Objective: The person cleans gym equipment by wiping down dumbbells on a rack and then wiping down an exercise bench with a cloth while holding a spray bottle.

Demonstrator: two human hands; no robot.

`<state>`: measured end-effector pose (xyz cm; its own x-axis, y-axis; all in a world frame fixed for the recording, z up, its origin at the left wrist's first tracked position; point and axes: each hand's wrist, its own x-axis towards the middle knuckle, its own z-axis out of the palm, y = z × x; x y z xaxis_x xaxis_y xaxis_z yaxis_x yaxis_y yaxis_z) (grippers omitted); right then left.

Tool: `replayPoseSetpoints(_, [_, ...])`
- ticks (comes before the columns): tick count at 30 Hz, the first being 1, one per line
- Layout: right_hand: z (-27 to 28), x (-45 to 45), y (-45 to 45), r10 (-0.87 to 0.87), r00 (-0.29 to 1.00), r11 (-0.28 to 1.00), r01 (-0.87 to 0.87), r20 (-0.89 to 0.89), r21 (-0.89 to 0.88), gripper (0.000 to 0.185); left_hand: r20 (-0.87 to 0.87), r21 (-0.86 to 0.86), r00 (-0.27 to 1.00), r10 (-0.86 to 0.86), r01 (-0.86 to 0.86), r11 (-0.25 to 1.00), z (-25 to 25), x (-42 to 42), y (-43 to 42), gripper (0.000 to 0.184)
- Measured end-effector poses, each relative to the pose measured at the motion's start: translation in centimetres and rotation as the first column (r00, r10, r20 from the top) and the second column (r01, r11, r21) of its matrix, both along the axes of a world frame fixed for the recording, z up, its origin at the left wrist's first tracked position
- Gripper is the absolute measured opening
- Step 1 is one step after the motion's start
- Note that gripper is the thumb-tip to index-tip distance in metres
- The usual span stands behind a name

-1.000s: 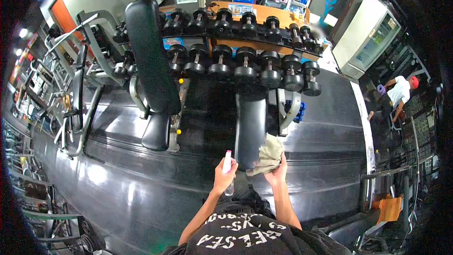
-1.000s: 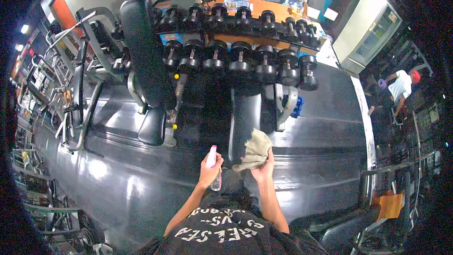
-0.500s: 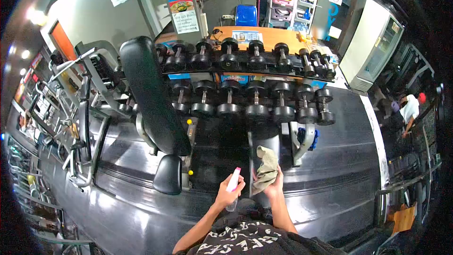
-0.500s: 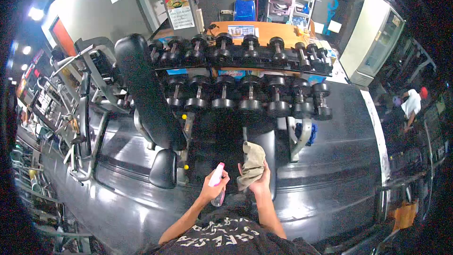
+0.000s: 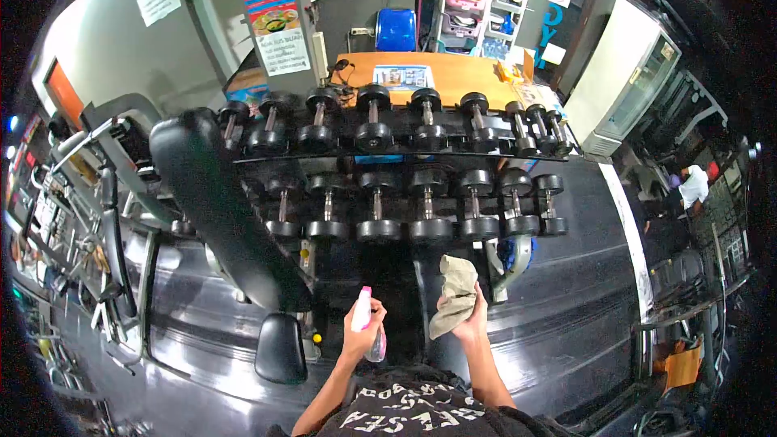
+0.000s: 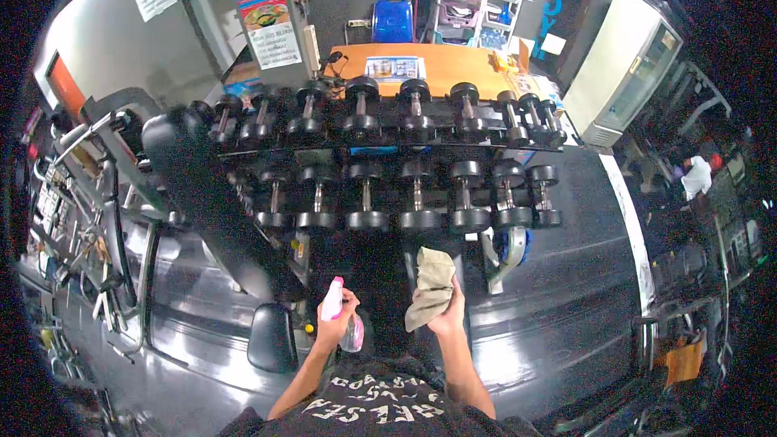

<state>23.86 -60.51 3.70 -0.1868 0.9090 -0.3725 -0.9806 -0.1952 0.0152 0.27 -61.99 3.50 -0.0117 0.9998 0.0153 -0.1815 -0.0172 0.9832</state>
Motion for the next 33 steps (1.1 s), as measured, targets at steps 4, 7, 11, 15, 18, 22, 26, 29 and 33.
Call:
replayPoseSetpoints(4, [-1.1,-1.3,4.8,-0.045,0.988,0.999,0.049,0.149,-0.022,0.047,-0.006,0.011,0.998,-0.059,0.059,0.998,-0.5,-1.4,6.6,0.013])
replayPoseSetpoints(7, [-0.7,-3.1,8.7,-0.146,0.975,0.984,0.161,0.168,-0.078,0.048,0.006,0.019,0.993,-0.116,0.116,0.993,1.3,-2.3,11.1,0.013])
replayPoseSetpoints(11, [-0.3,-4.0,12.3,-0.134,0.984,0.991,0.134,0.116,0.011,0.048,0.002,0.027,0.98,-0.199,0.199,0.98,3.3,-3.0,16.6,0.011])
replayPoseSetpoints(15, [2.7,-6.2,15.9,-0.19,0.957,0.981,0.196,0.218,-0.007,0.048,-0.067,0.046,0.966,-0.251,0.255,0.966,3.3,-3.3,21.4,0.009])
replayPoseSetpoints(18, [1.5,-6.1,17.9,-0.235,0.964,0.971,0.239,0.126,-0.015,0.049,-0.136,0.086,0.958,-0.252,0.265,0.96,3.5,-2.9,24.4,0.011])
replayPoseSetpoints(22, [0.1,-4.5,21.7,-0.27,0.959,0.962,0.273,0.09,-0.027,0.046,-0.063,0.017,0.966,-0.249,0.25,0.968,2.8,-1.5,27.9,0.012])
replayPoseSetpoints(26, [-0.7,-2.4,25.9,-0.258,0.946,0.962,0.271,0.194,-0.042,0.05,0.007,-0.001,0.95,-0.311,0.311,0.951,1.8,0.4,31.9,0.013])
replayPoseSetpoints(29, [-1.3,-0.3,29.9,-0.212,0.944,0.969,0.238,0.251,-0.074,0.051,0.019,-0.001,0.946,-0.324,0.324,0.946,1.8,2.4,35.2,0.014])
replayPoseSetpoints(33, [-1.2,2.7,36.2,-0.209,0.867,0.966,0.255,0.452,-0.041,0.048,-0.019,-0.038,0.945,-0.326,0.325,0.945,2.5,4.8,40.3,0.014])
